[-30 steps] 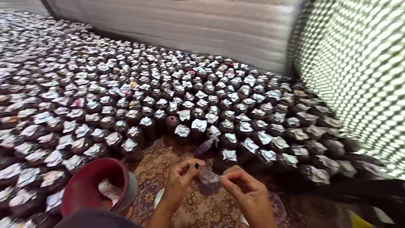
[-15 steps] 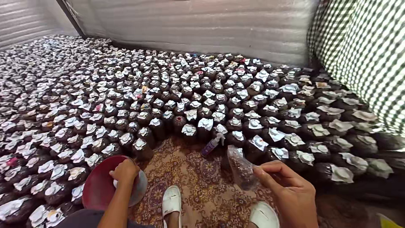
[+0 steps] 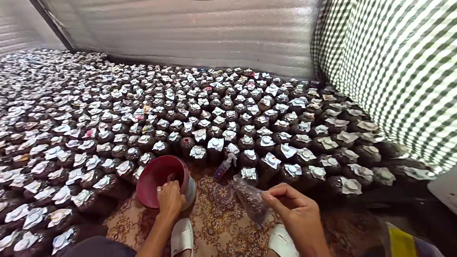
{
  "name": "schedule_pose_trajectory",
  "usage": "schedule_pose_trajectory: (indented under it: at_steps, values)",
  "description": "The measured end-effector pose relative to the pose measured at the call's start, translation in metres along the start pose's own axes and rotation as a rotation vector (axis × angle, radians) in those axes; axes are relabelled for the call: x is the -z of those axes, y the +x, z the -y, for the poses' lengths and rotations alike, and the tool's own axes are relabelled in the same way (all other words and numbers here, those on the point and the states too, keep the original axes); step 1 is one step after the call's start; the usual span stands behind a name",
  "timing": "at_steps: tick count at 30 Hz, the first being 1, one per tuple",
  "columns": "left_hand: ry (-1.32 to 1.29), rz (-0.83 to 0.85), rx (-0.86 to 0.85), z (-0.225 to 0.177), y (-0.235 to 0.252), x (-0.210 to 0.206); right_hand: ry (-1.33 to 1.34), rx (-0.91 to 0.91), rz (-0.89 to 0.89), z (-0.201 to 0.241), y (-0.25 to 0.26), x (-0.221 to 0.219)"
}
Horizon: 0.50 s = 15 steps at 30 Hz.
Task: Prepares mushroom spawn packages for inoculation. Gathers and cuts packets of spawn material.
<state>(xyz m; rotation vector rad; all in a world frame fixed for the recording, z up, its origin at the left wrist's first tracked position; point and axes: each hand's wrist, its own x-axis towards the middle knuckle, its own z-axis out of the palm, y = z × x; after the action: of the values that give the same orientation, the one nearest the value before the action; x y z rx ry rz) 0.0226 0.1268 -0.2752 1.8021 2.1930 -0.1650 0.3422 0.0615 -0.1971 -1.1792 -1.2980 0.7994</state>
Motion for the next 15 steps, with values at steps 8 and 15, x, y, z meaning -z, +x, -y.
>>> schedule_pose_trajectory:
  at_steps: [8,15]
  values:
    - [-0.439,0.124,-0.414,0.001,-0.040,0.003,0.084,-0.053,0.186,-0.019,-0.015,-0.044]
    - [-1.345,0.448,-0.605,-0.007,-0.066,-0.015,0.502,-0.148,0.227,0.003,-0.013,-0.054]
